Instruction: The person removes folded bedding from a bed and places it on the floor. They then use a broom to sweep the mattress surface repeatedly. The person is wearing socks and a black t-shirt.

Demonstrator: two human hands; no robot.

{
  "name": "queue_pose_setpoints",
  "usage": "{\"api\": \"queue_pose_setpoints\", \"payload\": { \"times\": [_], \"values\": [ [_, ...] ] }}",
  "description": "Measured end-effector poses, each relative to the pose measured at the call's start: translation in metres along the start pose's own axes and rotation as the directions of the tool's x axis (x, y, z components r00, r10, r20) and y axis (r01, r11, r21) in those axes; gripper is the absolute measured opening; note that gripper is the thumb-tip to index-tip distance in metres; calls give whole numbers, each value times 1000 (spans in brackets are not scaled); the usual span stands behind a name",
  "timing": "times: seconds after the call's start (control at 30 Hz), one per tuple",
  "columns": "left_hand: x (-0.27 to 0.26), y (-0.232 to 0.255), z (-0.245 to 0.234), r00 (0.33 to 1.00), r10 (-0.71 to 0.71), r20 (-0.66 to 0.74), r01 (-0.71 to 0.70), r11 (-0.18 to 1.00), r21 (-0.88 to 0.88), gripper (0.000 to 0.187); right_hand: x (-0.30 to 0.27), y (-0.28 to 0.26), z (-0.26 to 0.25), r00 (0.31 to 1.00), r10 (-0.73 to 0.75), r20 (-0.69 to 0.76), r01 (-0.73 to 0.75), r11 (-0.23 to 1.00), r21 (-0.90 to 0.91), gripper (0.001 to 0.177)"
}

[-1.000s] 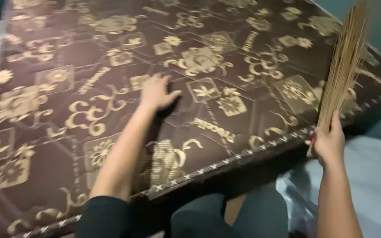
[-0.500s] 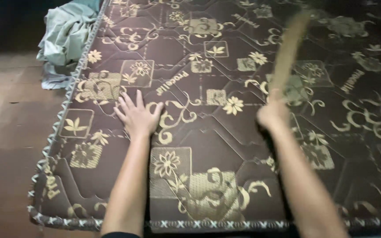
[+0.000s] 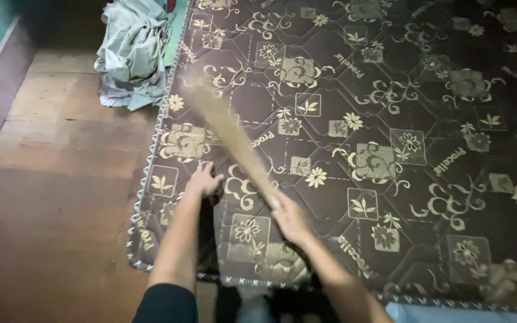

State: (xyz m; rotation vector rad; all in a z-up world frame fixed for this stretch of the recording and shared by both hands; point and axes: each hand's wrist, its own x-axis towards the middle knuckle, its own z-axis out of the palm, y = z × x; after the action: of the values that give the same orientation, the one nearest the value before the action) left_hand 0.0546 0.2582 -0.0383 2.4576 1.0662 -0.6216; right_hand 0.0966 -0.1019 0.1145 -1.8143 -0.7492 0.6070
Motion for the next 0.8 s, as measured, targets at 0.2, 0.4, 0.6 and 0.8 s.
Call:
{"api": "queue_pose_setpoints", "payload": {
  "times": [0.2, 0.4, 0.6, 0.8],
  "values": [
    [-108, -54, -79, 994, -106, 21, 105, 993, 50, 92, -31, 13, -61, 723, 235, -650, -331, 943, -26, 89],
    [-48, -116, -118, 984, -170, 56, 171, 985, -5, 91, 31, 62, -56, 305, 482, -822, -742, 661, 112, 58],
    [-12, -148, -86, 961, -58, 269, 66, 998, -20, 99, 103, 142, 106, 493, 663, -563, -611, 725, 319, 49],
    [5, -158, -57, 919, -89, 385, 71, 996, 63, 84, 140, 66, 249, 778, 620, -101, -628, 761, -166, 51]
  ]
}}
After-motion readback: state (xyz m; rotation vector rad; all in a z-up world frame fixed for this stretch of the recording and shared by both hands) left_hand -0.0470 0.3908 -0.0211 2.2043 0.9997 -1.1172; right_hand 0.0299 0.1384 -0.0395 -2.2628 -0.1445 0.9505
